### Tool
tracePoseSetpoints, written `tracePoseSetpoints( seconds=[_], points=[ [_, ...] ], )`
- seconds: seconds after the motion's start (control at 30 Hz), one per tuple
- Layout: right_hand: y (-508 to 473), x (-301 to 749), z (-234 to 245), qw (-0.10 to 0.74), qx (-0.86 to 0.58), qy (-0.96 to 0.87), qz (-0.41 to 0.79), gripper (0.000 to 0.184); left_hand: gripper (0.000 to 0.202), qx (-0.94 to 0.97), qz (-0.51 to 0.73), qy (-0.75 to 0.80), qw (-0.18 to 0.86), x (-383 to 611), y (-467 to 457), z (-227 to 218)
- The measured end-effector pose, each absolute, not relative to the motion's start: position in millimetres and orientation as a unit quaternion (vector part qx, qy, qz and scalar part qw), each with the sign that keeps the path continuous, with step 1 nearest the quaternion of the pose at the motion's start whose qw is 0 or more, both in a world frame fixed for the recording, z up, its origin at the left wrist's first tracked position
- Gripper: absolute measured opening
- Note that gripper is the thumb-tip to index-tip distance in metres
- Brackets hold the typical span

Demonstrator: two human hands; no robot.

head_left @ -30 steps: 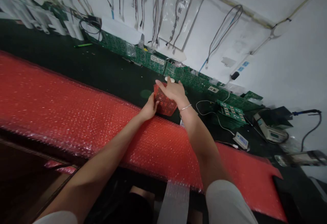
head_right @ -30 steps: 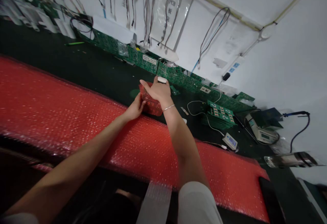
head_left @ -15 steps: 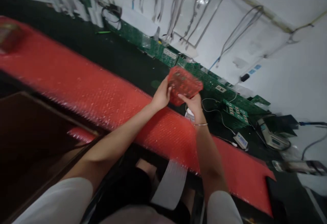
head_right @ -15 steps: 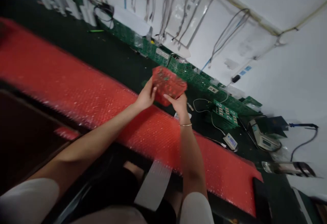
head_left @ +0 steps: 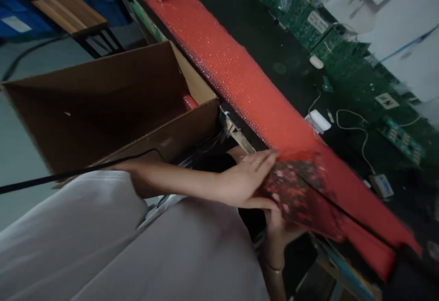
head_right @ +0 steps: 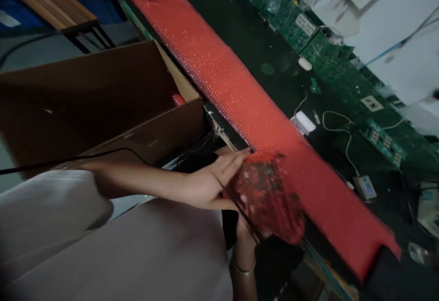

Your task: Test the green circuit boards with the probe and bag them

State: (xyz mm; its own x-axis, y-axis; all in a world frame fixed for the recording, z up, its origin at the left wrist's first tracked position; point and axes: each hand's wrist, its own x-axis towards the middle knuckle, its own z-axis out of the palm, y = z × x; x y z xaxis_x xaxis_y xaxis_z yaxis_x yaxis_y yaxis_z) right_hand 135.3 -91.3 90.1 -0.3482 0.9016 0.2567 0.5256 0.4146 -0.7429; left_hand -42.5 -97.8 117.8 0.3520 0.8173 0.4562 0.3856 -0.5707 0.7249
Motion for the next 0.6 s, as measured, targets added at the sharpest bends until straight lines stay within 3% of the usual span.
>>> tracePoseSetpoints(
  seconds=[0.1, 0.2, 0.3, 0.47, 0.53, 0.6],
  points=[
    [-127.4, 123.4, 76.2, 0.459, -0.537, -0.667, 0.237, 0.037, 0.140, 0.781, 0.389, 0.407, 0.271, -67.4, -117.8, 103.1],
    [-128.1, 96.8, 80.1, 0.546, -0.534, -0.572, 0.300, 0.047, 0.124, 0.775, 0.374, 0.452, 0.237, -89.2, -122.2, 119.4],
    [-105.9, 66.4, 96.0, 0.563, -0.487, -0.552, 0.376, 0.051, 0.118, 0.767, 0.369, 0.492, 0.182, -108.2, -121.2, 142.2],
    [-74.3, 25.7, 122.2, 0.547, -0.446, -0.561, 0.433, 0.058, 0.153, 0.750, 0.381, 0.529, 0.113, -139.6, -114.6, 154.2],
    [-66.2, 11.1, 126.1, 0.550, -0.429, -0.557, 0.450, 0.061, 0.152, 0.730, 0.402, 0.540, 0.117, -153.1, -111.0, 160.4],
    [-57.5, -4.1, 126.8, 0.554, -0.399, -0.553, 0.477, 0.061, 0.138, 0.697, 0.444, 0.543, 0.148, -168.0, -108.3, 174.1]
  ],
)
